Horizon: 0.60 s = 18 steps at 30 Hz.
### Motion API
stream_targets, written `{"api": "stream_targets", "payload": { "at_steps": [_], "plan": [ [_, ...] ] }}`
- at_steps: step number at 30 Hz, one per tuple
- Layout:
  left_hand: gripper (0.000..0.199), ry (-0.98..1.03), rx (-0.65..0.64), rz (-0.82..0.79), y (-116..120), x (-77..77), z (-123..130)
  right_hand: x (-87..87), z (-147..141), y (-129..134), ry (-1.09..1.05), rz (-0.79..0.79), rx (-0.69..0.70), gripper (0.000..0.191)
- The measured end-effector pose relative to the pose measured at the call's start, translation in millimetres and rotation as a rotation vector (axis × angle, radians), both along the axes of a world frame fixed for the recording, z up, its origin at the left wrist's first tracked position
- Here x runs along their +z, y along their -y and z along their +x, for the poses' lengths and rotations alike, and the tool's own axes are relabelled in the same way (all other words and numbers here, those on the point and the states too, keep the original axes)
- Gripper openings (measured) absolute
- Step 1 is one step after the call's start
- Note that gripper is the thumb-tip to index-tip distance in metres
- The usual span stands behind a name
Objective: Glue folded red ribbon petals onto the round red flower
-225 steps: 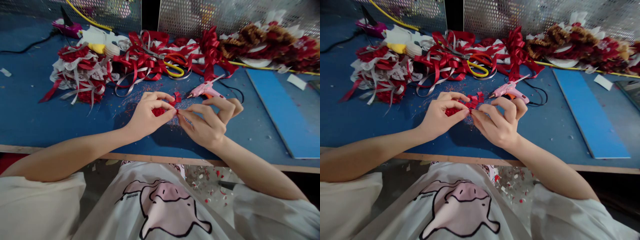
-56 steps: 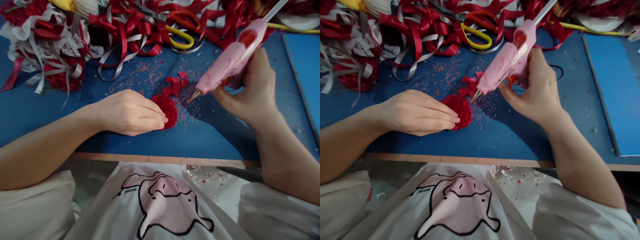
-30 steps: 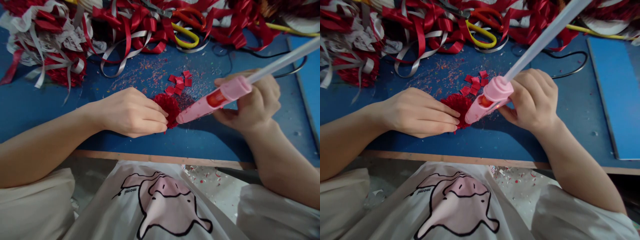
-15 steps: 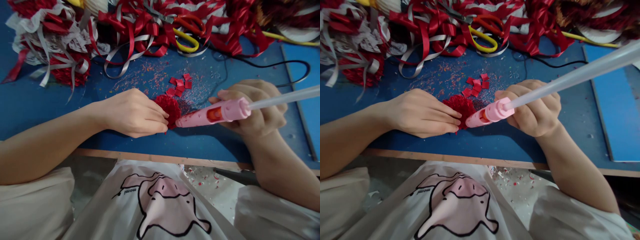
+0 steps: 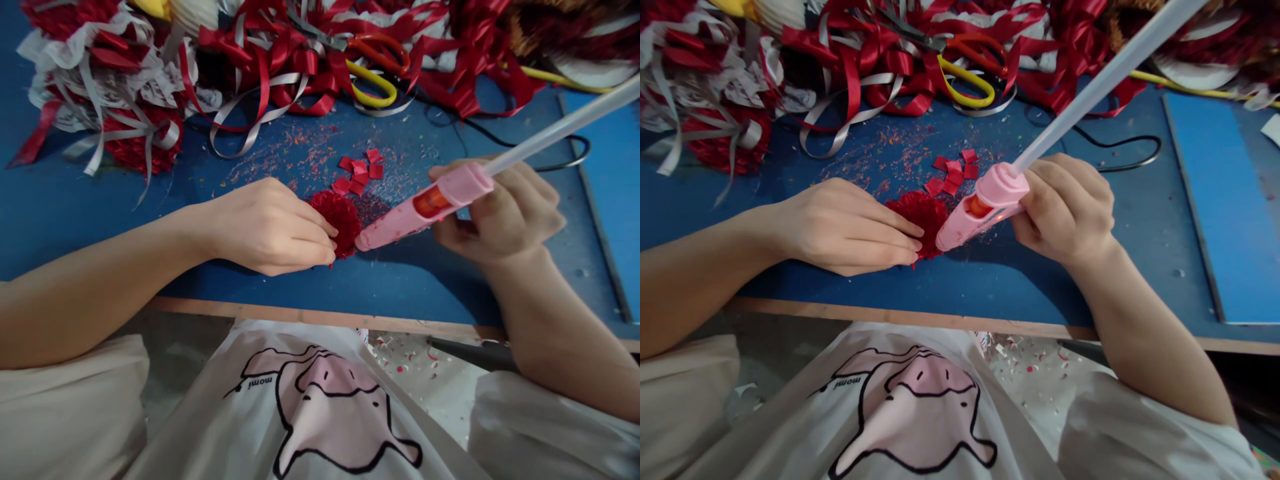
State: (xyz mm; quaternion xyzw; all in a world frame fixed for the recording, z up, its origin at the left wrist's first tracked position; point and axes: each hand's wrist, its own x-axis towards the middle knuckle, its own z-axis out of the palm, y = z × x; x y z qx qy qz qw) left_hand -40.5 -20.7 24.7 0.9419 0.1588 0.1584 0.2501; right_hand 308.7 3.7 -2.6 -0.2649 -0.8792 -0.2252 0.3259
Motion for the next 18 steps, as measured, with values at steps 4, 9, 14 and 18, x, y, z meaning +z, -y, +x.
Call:
{"api": "stream_targets", "payload": {
  "at_steps": [4, 9, 14, 18],
  "plan": [
    [0.022, 0.099, -0.012, -0.013, 0, -1.0, -1, 3.5, -1, -1, 0.022, 0.0, 0.012, 0.031],
    [0.023, 0.053, -0.022, 0.026, 0, -0.5, 0, 7.6, -6, -1, 0.046, -0.032, 0.024, 0.032],
    [0.026, -0.005, -0.026, 0.053, 0, -0.5, -1, 8.5, -9, -3, 0.054, -0.308, -0.103, 0.028],
    [0.022, 0.072, 0.027, 0.063, 1, -3.1, 1, 15.0, -7, -13, -0.085, -0.358, -0.145, 0.032]
  ]
}}
